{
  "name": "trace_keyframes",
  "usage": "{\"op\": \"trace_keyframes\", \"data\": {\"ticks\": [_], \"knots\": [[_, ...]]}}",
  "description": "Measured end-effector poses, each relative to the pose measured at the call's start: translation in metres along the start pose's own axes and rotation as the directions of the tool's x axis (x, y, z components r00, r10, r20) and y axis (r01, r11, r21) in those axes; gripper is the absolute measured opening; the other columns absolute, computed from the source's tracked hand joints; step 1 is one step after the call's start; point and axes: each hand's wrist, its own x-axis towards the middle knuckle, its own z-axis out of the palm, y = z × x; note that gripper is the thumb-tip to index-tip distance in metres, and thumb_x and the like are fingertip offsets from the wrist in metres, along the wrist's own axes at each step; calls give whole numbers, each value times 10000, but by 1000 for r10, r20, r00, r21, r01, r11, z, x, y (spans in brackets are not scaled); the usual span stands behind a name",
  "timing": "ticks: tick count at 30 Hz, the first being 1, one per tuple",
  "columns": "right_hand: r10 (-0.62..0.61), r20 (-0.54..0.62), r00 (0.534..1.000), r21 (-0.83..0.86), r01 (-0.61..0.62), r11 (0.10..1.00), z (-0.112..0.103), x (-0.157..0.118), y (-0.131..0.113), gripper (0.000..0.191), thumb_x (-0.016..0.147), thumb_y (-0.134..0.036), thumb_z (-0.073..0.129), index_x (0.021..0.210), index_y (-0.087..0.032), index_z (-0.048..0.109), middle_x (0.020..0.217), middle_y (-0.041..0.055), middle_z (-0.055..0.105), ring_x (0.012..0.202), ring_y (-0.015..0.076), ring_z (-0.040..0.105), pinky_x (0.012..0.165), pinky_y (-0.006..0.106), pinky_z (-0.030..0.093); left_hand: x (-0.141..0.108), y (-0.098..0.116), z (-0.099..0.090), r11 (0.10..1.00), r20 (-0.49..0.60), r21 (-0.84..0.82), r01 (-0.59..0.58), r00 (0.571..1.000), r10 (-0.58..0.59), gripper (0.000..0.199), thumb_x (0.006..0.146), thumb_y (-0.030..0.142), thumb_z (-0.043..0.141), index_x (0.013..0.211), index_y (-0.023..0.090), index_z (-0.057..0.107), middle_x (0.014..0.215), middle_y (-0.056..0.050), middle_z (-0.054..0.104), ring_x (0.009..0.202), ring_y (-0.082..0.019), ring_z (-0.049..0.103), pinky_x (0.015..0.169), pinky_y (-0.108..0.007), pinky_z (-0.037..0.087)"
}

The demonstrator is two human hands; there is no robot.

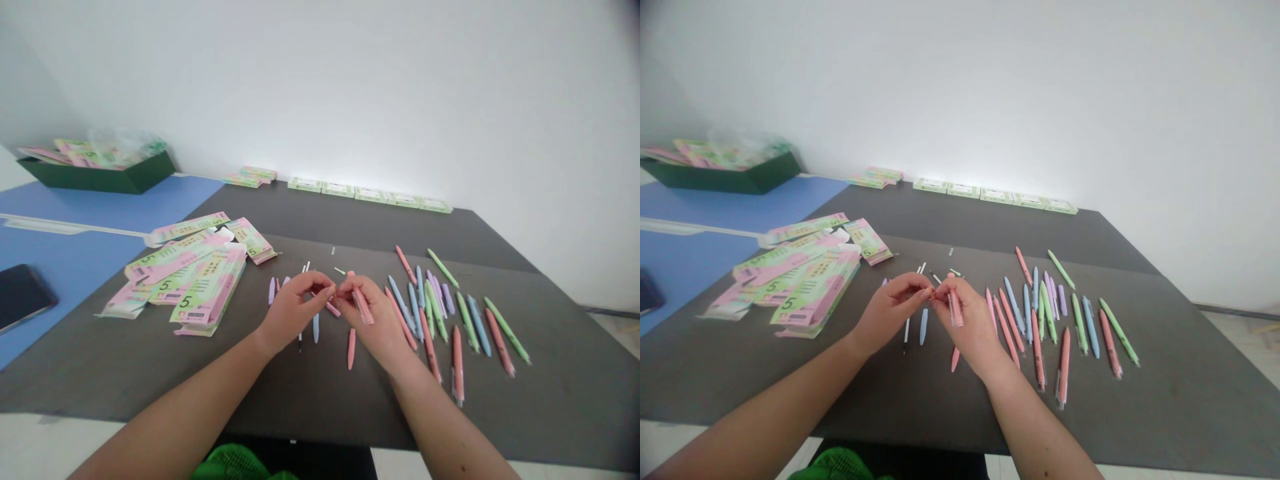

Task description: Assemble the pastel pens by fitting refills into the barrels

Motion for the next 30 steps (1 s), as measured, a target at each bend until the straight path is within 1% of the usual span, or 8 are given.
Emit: {"op": "trace_keyframes", "data": {"ticks": [7, 13, 18, 22, 24, 26, 28, 30], "knots": [[17, 5, 1000, 11, -17, 1000, 0, 0, -5, 41, 793, -229, 601, 790, -217, 562, 705, -29, 564, 644, 131, 532, 611, 241, 405, 2, 1, -3, 951, 22, 287, -118, 993, 116, 141, 862, 280, 551, 831, 178, 644, 814, -22, 643, 778, -144, 572, 737, -259, 449], [29, -19, 999, 43, -28, 999, 0, 1, -9, 55, 788, -243, 616, 778, -214, 570, 714, -27, 565, 645, 129, 529, 609, 246, 409, 3, -4, -4, 941, 65, 280, -191, 982, 180, 138, 866, 285, 559, 842, 175, 639, 863, -34, 647, 834, -147, 586, 766, -260, 455], [89, -38, 995, 202, -79, 976, 1, 0, -3, 69, 807, -265, 612, 849, -223, 577, 813, -8, 614, 762, 148, 582, 710, 277, 447, 4, 0, -6, 906, 45, 380, -187, 982, 184, 187, 882, 309, 522, 822, 178, 642, 840, -33, 659, 810, -152, 600, 746, -266, 466], [143, -120, 982, 336, -95, 937, 1, -1, 4, 144, 817, -311, 626, 924, -230, 577, 906, 12, 649, 859, 165, 610, 803, 319, 455, 1, 3, -7, 823, 39, 539, -178, 982, 186, 196, 903, 310, 484, 923, 197, 642, 885, -22, 701, 816, -153, 635, 734, -257, 469], [159, -127, 979, 446, -87, 891, 0, -1, 5, 193, 859, -395, 566, 955, -229, 583, 850, 12, 659, 760, 154, 613, 731, 310, 467, 0, 3, -7, 755, 76, 623, -203, 977, 200, 191, 904, 309, 487, 923, 199, 641, 860, -16, 706, 791, -151, 644, 722, -250, 467], [178, -121, 977, 531, -87, 843, -2, -1, 4, 319, 913, -471, 441, 935, -204, 614, 691, 1, 629, 604, 127, 564, 615, 274, 443, -2, 1, -7, 688, 118, 683, -244, 967, 225, 173, 899, 294, 498, 908, 197, 641, 835, -16, 706, 784, -151, 647, 731, -247, 464], [209, -125, 970, 579, -100, 809, -3, -1, 3, 422, 930, -487, 391, 854, -166, 653, 522, -27, 521, 482, 96, 452, 516, 239, 373, -2, 0, -8, 649, 151, 707, -281, 957, 249, 161, 895, 278, 503, 915, 194, 640, 845, -21, 708, 808, -156, 649, 751, -252, 463], [262, -111, 959, 634, -135, 762, -4, 1, 3, 402, 921, -458, 437, 819, -147, 669, 435, -61, 406, 420, 77, 346, 461, 224, 306, -1, 1, -9, 648, 160, 703, -293, 953, 257, 157, 888, 275, 509, 912, 193, 640, 859, -26, 709, 824, -163, 648, 760, -261, 461]]}}
